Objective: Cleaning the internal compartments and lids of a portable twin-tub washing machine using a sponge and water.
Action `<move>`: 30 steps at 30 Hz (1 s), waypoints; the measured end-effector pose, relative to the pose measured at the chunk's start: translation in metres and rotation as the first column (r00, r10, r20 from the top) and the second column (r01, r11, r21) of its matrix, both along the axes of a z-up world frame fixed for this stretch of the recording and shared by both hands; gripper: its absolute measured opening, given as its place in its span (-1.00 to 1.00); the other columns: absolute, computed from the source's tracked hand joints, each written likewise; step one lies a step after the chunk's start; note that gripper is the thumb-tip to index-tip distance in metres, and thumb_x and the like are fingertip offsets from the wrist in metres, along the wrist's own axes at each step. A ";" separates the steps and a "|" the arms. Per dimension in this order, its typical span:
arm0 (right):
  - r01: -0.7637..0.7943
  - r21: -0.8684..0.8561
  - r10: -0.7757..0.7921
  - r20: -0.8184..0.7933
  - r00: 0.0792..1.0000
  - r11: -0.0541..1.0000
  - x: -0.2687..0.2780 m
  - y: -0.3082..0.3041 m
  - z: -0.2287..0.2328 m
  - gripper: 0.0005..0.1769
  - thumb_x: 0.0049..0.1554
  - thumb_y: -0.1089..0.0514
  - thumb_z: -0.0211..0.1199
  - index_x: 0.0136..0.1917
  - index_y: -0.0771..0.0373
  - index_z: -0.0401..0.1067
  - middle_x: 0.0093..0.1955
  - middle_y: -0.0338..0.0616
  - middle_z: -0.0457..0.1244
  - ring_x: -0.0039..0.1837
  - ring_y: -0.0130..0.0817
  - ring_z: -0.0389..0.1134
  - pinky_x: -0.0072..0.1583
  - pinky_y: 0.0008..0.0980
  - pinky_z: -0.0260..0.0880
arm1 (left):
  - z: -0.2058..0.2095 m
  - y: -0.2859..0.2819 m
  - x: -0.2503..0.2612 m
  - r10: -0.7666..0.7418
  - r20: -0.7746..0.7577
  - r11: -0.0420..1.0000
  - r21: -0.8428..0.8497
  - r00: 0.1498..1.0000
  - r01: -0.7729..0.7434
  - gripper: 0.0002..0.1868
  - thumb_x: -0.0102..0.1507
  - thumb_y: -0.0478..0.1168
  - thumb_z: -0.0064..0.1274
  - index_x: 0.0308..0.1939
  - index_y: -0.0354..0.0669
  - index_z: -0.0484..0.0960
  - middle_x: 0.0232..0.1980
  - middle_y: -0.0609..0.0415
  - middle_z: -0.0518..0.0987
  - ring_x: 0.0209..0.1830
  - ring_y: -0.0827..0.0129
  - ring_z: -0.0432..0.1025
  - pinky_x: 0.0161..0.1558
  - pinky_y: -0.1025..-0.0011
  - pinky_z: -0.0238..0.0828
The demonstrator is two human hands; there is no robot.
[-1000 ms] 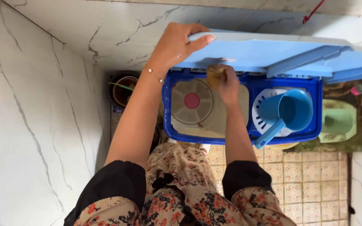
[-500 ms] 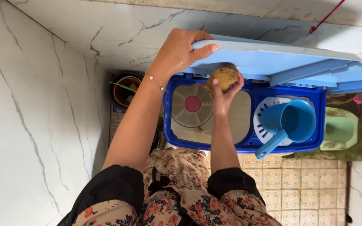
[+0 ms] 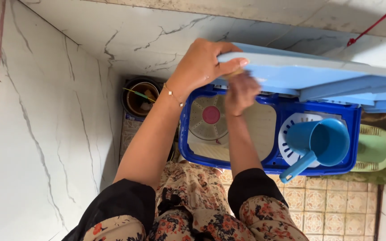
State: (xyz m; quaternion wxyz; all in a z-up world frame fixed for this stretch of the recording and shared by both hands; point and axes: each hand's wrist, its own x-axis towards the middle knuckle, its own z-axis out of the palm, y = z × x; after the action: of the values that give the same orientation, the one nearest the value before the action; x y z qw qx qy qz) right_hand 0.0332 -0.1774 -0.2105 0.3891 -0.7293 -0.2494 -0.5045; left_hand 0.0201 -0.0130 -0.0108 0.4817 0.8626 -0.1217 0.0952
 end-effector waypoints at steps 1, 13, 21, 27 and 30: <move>-0.001 0.002 0.001 -0.001 1.000 1.000 -0.005 0.008 -0.007 -0.70 0.06 0.37 0.44 0.08 0.26 0.55 0.13 -0.14 0.38 0.24 -0.18 0.36 0.27 -0.08 0.33 | 0.000 0.000 -0.003 0.001 -0.001 1.000 0.002 1.000 -0.001 -0.51 0.24 0.21 0.22 -0.10 -0.13 0.79 -0.43 -0.05 0.66 -0.53 0.28 0.51 -0.38 0.40 0.45; -0.553 -0.201 0.511 -0.225 0.829 0.809 0.005 -0.022 0.011 -0.69 0.02 0.43 0.42 0.08 0.42 0.56 0.16 0.11 0.36 0.25 0.01 0.37 0.21 -0.02 0.40 | 0.005 -0.002 -0.012 -0.009 0.087 1.000 0.012 0.996 0.008 -0.51 0.27 0.21 0.19 -0.10 -0.14 0.78 -0.31 -0.08 0.70 -0.37 0.14 0.62 -0.25 0.36 0.55; 0.132 0.063 -0.136 0.059 0.989 0.989 -0.002 -0.004 0.064 -0.77 0.10 0.48 0.41 -0.05 0.23 0.51 0.07 -0.12 0.33 0.14 -0.09 0.33 0.17 -0.03 0.35 | 0.005 -0.005 -0.008 0.009 0.008 1.000 -0.006 1.000 -0.009 -0.49 0.24 0.25 0.17 -0.10 -0.11 0.79 -0.42 -0.02 0.68 -0.58 0.27 0.53 -0.41 0.38 0.46; -0.225 -0.189 0.235 0.033 0.971 0.956 0.005 0.020 0.014 -0.78 -0.07 0.44 0.44 -0.18 0.26 0.47 0.03 -0.10 0.31 0.12 -0.03 0.30 0.15 -0.07 0.37 | 0.008 -0.002 -0.003 0.023 -0.033 1.000 0.000 0.999 -0.023 -0.45 0.24 0.27 0.15 -0.11 -0.13 0.80 -0.45 -0.05 0.68 -0.53 0.28 0.56 -0.37 0.41 0.49; -0.255 -0.217 0.261 0.000 0.965 0.942 0.002 0.025 0.024 -0.71 -0.03 0.43 0.46 -0.02 0.28 0.60 0.09 -0.18 0.34 0.17 -0.09 0.30 0.16 -0.15 0.36 | -0.004 0.000 0.006 0.006 0.049 1.000 0.004 0.999 -0.006 -0.44 0.25 0.27 0.16 -0.11 -0.17 0.79 -0.37 -0.05 0.71 -0.44 0.27 0.63 -0.31 0.43 0.54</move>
State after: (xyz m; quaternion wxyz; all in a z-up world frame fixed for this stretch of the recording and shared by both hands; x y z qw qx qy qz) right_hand 0.0353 -0.1527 -0.1865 0.3671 -0.7208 -0.4015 -0.4295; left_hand 0.0259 -0.0133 -0.0152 0.4767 0.8613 -0.1310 0.1175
